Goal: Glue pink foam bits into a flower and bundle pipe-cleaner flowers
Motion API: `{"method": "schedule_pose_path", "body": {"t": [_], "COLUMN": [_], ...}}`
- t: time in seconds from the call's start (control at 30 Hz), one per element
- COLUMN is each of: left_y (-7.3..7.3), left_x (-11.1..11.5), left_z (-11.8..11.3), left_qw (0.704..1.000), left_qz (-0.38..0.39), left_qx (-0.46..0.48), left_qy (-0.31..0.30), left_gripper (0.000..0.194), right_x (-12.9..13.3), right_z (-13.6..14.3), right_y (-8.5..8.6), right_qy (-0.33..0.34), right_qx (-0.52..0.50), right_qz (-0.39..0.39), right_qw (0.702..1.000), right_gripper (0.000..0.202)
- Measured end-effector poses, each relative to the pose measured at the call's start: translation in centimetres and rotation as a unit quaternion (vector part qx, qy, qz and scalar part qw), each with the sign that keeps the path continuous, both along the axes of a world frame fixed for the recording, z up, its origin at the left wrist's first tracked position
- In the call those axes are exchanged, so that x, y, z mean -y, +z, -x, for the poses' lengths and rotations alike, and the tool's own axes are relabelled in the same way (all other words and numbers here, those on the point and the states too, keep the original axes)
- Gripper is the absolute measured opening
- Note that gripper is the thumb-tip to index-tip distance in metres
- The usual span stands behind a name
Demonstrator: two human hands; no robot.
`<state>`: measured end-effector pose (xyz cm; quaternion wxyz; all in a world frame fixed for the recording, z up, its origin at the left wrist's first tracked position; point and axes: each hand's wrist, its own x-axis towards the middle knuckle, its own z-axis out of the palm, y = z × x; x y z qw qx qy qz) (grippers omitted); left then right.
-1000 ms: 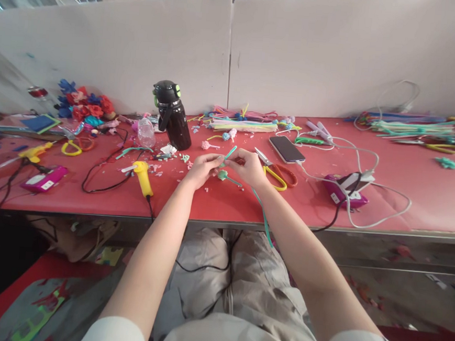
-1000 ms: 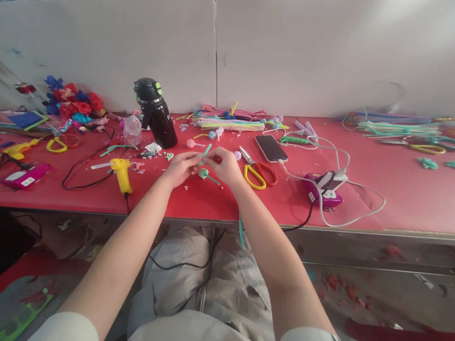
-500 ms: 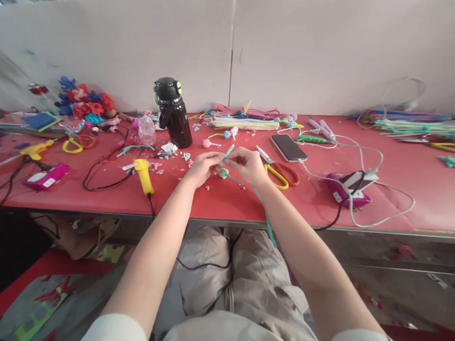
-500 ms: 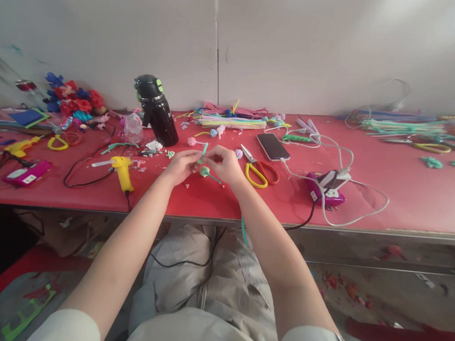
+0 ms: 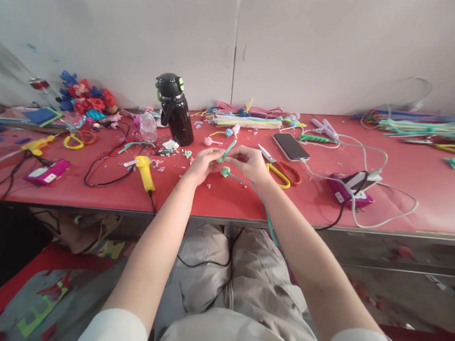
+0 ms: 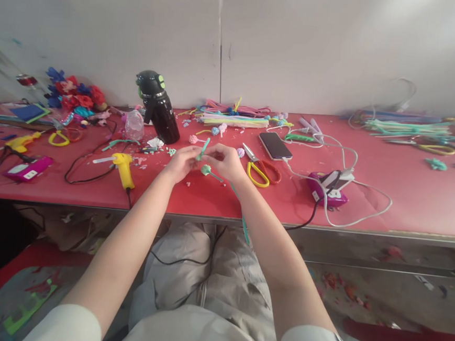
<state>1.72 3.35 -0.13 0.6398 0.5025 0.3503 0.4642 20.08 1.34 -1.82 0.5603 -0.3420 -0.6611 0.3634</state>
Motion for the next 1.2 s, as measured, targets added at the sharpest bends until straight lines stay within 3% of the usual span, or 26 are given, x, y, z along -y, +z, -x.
{"method": "schedule_pose_path", "body": {"t": [0.13, 0.27, 0.57, 0.9, 1.03, 1.2], "left_y": [0.22, 0.21, 0.66, 0.44, 0.55, 0.30], "left_x": [0.13, 0.28, 0.85, 0.73, 0.72, 0.47], "left_z": [-0.09, -0.18, -0.28, -0.19, -0.37, -0.33], "left_qw": [1.000, 1.000, 0.999, 0.997, 0.996, 0.995], "left_qz": [0.010, 0.005, 0.034, 0.043, 0.054, 0.050], "left_qx": [0.010, 0.008, -0.014, -0.036, -0.031, -0.017], "left_qy": [0.010, -0.017, -0.032, -0.060, -0.064, -0.086], "left_gripper": [0.032, 0.027, 0.014, 0.023, 0.037, 0.039], "right_x": [-0.10, -0.17, -0.09, -0.18, -0.13, 0.32], "right_z": [-0.39, -0.56, -0.23, -0.47, -0.48, -0.37], "right_y": [-0.04, -0.03, -0.01, -0.09, -0.11, 0.22], "right_qy": [0.006, -0.001, 0.022, -0.018, -0.061, -0.048], "right_qx": [0.021, 0.012, -0.010, 0.054, 0.074, 0.066], "right_qz": [-0.023, -0.033, -0.008, -0.043, -0.053, -0.048], "right_qw": [0.999, 0.999, 1.000, 0.997, 0.994, 0.995], "right_gripper": [0.035, 0.031, 0.041, 0.036, 0.033, 0.030]}}
